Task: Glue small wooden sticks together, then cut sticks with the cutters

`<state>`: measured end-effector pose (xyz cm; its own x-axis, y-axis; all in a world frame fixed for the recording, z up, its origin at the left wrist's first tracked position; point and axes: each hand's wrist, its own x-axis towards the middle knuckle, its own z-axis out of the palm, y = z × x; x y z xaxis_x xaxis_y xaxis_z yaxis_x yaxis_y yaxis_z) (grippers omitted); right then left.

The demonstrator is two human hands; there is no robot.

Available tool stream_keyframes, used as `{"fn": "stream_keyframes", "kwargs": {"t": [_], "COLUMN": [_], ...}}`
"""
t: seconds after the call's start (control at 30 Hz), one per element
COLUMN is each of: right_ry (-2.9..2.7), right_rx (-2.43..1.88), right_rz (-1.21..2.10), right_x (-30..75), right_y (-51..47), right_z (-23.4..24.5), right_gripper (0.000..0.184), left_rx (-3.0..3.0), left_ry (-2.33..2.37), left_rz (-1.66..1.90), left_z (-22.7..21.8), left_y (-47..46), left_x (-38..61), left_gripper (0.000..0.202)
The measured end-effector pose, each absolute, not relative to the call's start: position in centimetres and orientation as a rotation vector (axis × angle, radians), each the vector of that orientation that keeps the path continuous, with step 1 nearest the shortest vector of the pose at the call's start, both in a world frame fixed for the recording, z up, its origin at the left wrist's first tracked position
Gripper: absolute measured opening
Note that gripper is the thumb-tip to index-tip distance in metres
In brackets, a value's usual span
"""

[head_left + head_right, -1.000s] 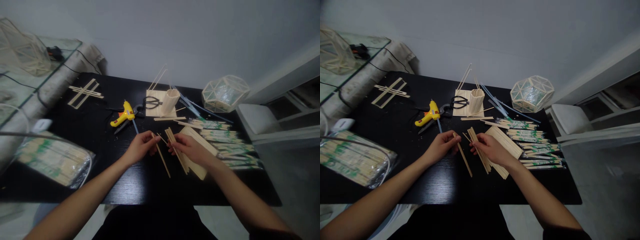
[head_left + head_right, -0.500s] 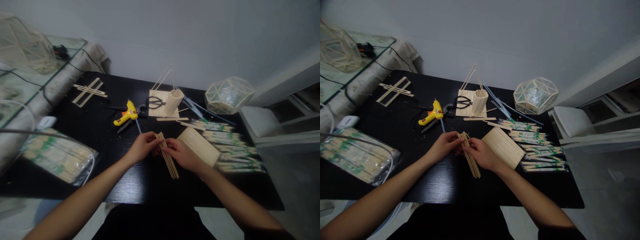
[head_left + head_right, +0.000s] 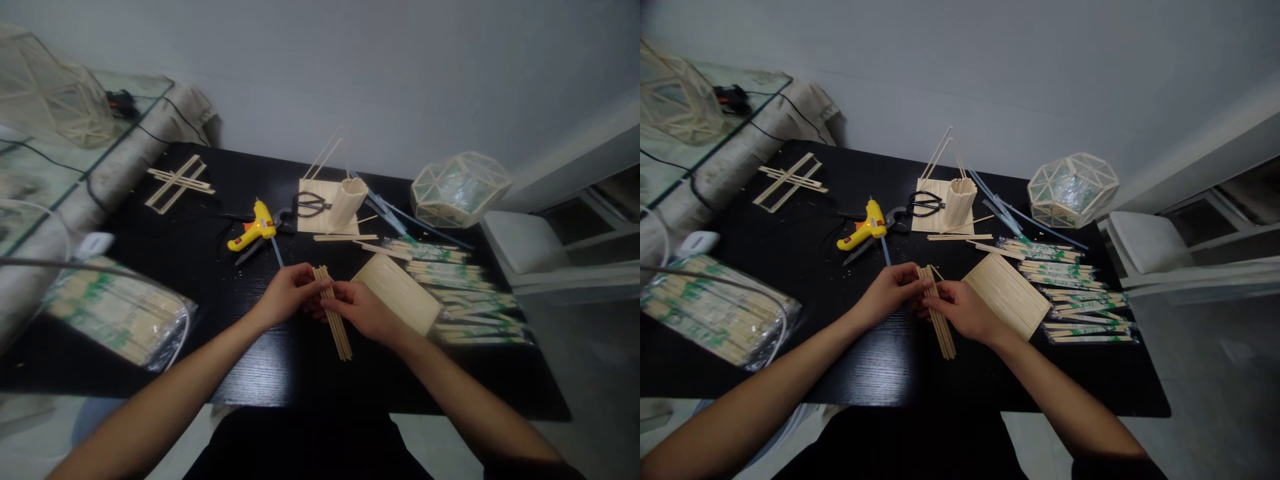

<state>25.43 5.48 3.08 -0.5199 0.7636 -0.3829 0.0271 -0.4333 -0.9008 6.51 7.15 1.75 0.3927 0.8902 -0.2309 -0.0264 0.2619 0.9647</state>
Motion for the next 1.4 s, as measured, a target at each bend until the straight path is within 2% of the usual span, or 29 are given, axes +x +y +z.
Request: {"fn": "stream_keyframes", "kwargs": {"t": [0.13,1.0,1.4], "right_ry": [-1.189,-1.107,-1.068], "right_rx": [-1.174,-1.147,-1.169], "right_rz": [2.045,2.097,2.157], "right_x": [25.54,25.24,25.13], "right_y": [5.51,5.55,5.21], "right_z": [3.09,3.14,2.77], "right_gripper": [0.049,0.052,0.049], "left_rx": [1.284,1.162,1.126], "left_ry": [1.049,1.036,1.052], "left_rz": [0.905,0.949,0.956], "left_z": [1.9,2.11,2.18], "left_y": [7.03,6.57,6.94], "left_x": [6.4,6.76,6.53], "left_gripper": [0.035,0.053,0.04]}}
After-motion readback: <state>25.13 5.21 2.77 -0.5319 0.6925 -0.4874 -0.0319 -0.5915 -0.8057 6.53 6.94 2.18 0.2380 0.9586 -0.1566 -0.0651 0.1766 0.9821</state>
